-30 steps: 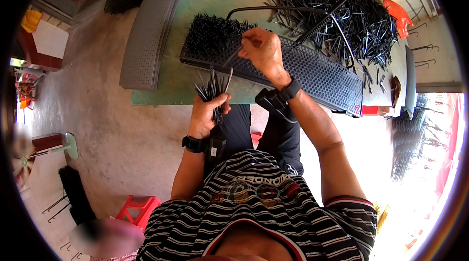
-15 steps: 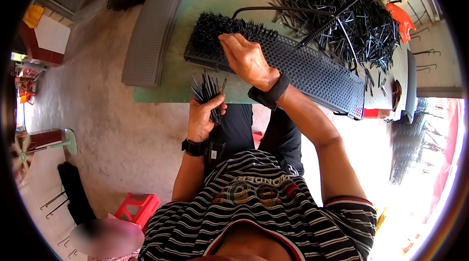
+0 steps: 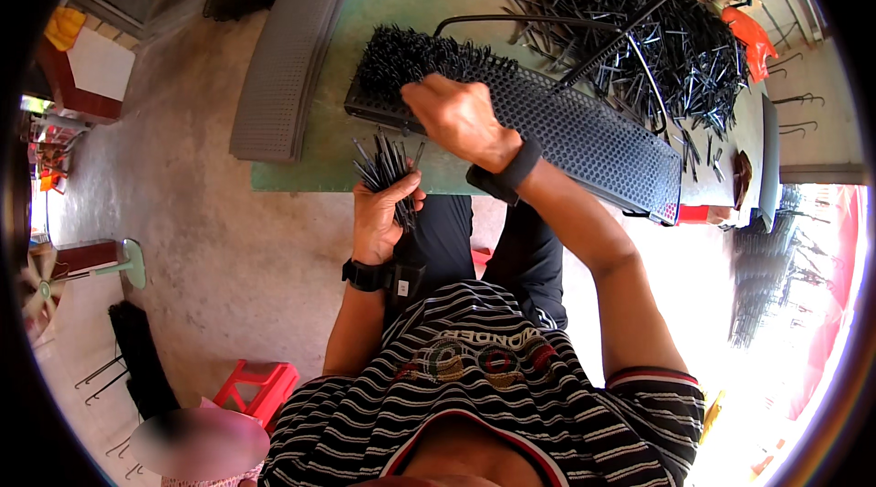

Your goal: The person inserts black plastic bristles into the holes of a rectangular broom head. They pick up bundles of bristles from a pile on the table and push them into the slots of the broom head, working systematically to fill the surface.

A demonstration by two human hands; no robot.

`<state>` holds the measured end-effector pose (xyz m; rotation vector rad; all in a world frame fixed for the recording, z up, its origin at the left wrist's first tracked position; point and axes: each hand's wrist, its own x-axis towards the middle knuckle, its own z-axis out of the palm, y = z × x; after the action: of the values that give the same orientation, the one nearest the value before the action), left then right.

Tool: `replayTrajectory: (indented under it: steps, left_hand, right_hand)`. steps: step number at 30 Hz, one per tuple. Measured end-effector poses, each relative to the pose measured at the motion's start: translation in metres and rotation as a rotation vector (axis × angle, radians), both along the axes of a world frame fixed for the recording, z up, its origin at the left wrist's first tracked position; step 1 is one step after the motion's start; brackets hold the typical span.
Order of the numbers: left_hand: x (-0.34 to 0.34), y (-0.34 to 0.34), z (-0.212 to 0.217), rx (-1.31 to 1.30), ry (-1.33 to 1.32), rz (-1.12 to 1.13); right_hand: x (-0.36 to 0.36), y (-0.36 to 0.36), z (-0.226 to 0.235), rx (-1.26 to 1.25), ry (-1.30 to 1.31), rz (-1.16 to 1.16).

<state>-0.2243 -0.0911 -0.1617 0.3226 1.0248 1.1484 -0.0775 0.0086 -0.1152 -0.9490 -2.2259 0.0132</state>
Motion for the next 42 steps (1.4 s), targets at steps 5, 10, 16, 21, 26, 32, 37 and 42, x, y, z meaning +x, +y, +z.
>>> replayTrajectory:
  steps: [5,10,16,21,26,32,37,42]
  left_hand:
    - [0.012,0.008,0.006,0.042,-0.068,0.010]
    - [0.025,0.012,0.006,0.071,-0.023,-0.064]
    - [0.025,0.011,-0.002,0.063,-0.057,-0.110]
    - [0.022,0.012,-0.003,0.046,-0.023,-0.103]
    - [0.018,0.012,-0.004,0.032,-0.030,-0.088]
    - [0.016,0.011,-0.003,0.037,-0.035,-0.106]
    - [0.018,0.011,0.009,-0.001,-0.029,-0.117]
    - [0.020,0.009,-0.003,0.072,-0.143,-0.310]
  right_hand:
    - [0.022,-0.021,-0.001,-0.952,0.458,-0.214]
    - [0.030,-0.018,0.002,-1.055,0.920,-0.181]
    - [0.017,0.001,0.014,-0.474,0.674,-0.333]
    - [0.011,0.009,-0.005,-0.405,0.598,-0.289]
    - [0.009,0.011,-0.007,-0.343,0.515,-0.248]
    - [0.016,0.014,-0.013,-0.168,0.009,-0.115]
    - [0.019,0.002,0.004,-0.103,-0.180,-0.008]
    - [0.025,-0.043,0.017,0.062,-0.588,0.384]
